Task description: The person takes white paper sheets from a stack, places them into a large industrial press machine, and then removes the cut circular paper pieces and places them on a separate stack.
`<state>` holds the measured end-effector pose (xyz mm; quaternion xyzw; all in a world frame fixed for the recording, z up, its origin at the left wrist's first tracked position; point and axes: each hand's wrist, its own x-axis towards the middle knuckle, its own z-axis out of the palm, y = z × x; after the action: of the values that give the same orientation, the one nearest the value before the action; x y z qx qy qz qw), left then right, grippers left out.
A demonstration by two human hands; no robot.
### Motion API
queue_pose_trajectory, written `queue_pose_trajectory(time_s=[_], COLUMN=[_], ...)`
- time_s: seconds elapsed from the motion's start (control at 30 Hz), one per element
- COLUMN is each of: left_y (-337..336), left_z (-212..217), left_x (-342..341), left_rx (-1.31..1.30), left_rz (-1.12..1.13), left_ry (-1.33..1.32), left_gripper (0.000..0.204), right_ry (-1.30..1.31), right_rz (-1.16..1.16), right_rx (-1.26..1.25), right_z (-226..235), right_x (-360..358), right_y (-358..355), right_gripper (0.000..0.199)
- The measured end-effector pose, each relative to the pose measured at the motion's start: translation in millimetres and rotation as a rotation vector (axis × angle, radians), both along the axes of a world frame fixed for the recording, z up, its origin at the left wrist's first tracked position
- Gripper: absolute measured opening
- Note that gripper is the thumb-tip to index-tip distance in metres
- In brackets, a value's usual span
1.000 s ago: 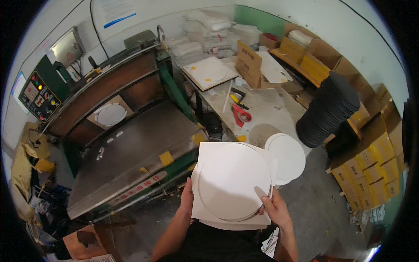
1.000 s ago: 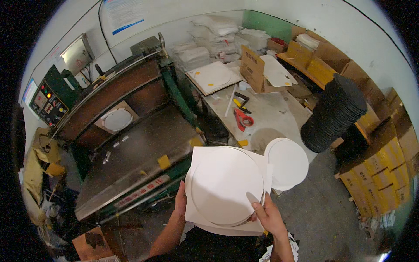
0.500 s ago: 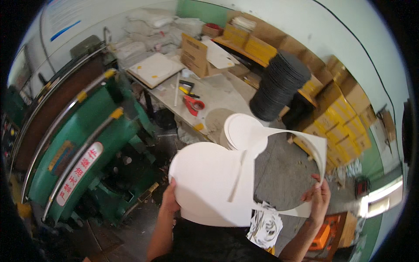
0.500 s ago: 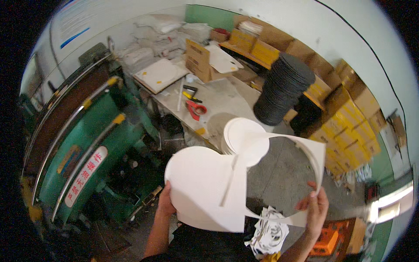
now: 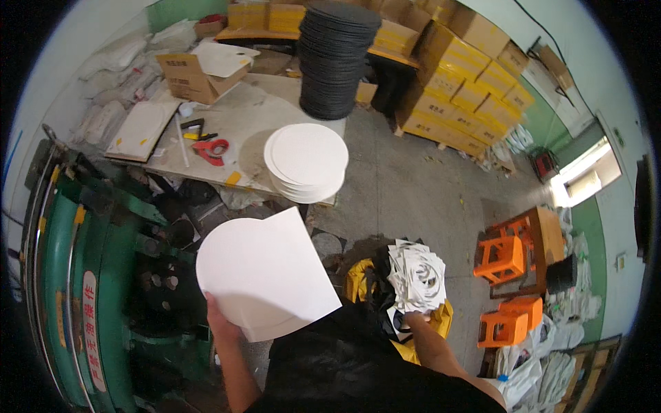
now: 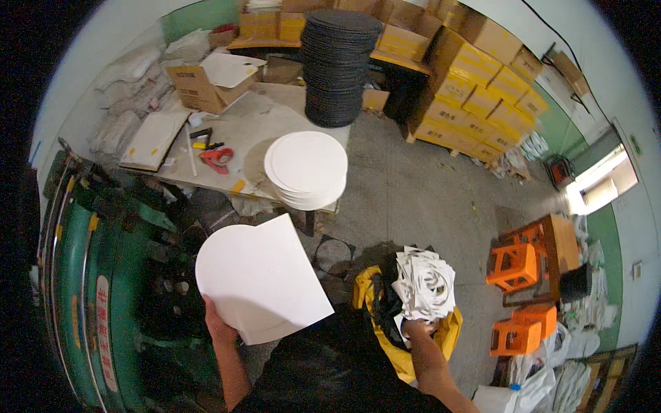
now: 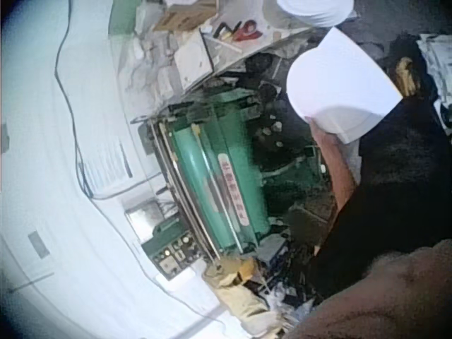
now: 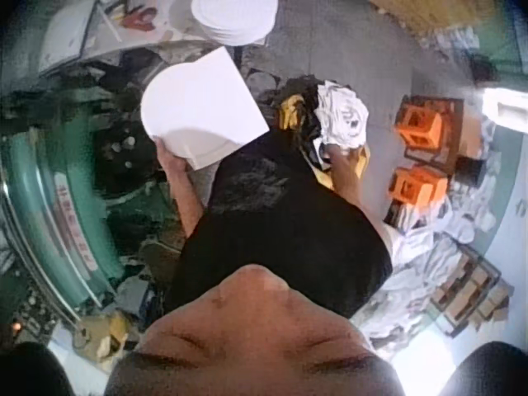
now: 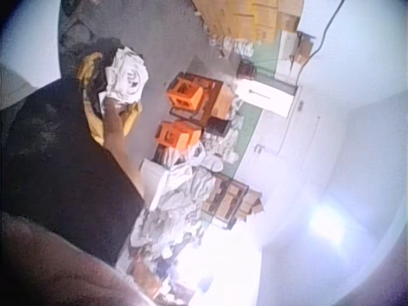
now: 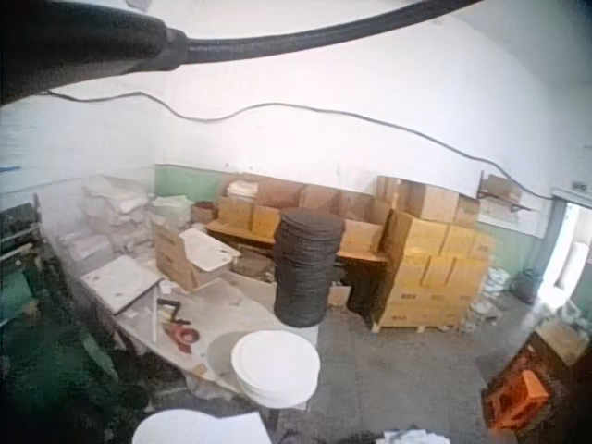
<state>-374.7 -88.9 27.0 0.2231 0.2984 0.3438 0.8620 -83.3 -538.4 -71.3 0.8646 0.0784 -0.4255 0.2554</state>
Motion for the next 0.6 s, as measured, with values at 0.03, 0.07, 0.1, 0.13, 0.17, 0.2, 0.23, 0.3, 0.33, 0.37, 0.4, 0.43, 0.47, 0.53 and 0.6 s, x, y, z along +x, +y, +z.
queue_pose_trajectory(time_s=[0.03,0.07,0.1,0.13,0.17,0.2,0.23,0.3,0.33,0.37,0.4,0.43,0.47,0.53,0.6], left_y=[-3,-4,-8,-8,-3,-1,-3,-1,1,-1,-3,-5,-9,-17,-24], left_z=[10,21,27,26,5,8,16,20,14,17,15,12,27,37,29], left_x=[-2,0,-3,-10,-18,-24,-18,-17,-25,-27,-32,-37,-36,-41,-49], left_rx=[-0.009,-0.016,-0.025,0.023,0.023,0.013,0.0,0.044,0.046,0.078,0.058,0.038,-0.001,0.017,0.02], left_rz=[0.001,-0.014,-0.021,-0.014,0.032,0.035,0.023,-0.011,-0.008,-0.037,-0.016,0.008,-0.006,-0.01,-0.027], left_ry=[-0.023,-0.049,-0.059,-0.021,0.067,0.09,0.1,0.069,0.091,0.153,0.174,0.195,0.235,0.241,0.297], left_gripper=[0.064,0.064,0.064,0.065,0.065,0.064,0.064,0.065,0.067,0.078,0.078,0.078,0.076,0.076,0.076], right_ry=[0.036,0.009,-0.09,-0.127,-0.295,-0.345,-0.388,-0.383,-0.323,-0.274,-0.172,-0.071,0.007,0.123,0.219], right_rz=[-0.019,-0.023,0.035,0.284,0.029,-0.143,-0.126,0.016,0.195,0.374,0.392,0.412,0.368,0.213,0.01], right_rx=[0.129,0.315,0.524,0.599,1.227,1.537,1.678,1.917,1.964,1.996,1.951,1.902,1.866,1.798,1.711], right_z=[-32,-54,-62,-29,3,84,142,232,258,269,270,266,245,219,208], right_x=[4,6,9,15,18,4,-1,-17,-23,-28,-36,-45,-48,-52,-55], right_y=[1,5,27,94,136,202,238,287,307,321,334,344,347,352,357], right_gripper=[0.035,0.033,0.033,0.026,0.031,0.029,0.023,0.021,0.026,0.03,0.034,0.038,0.045,0.048,0.047])
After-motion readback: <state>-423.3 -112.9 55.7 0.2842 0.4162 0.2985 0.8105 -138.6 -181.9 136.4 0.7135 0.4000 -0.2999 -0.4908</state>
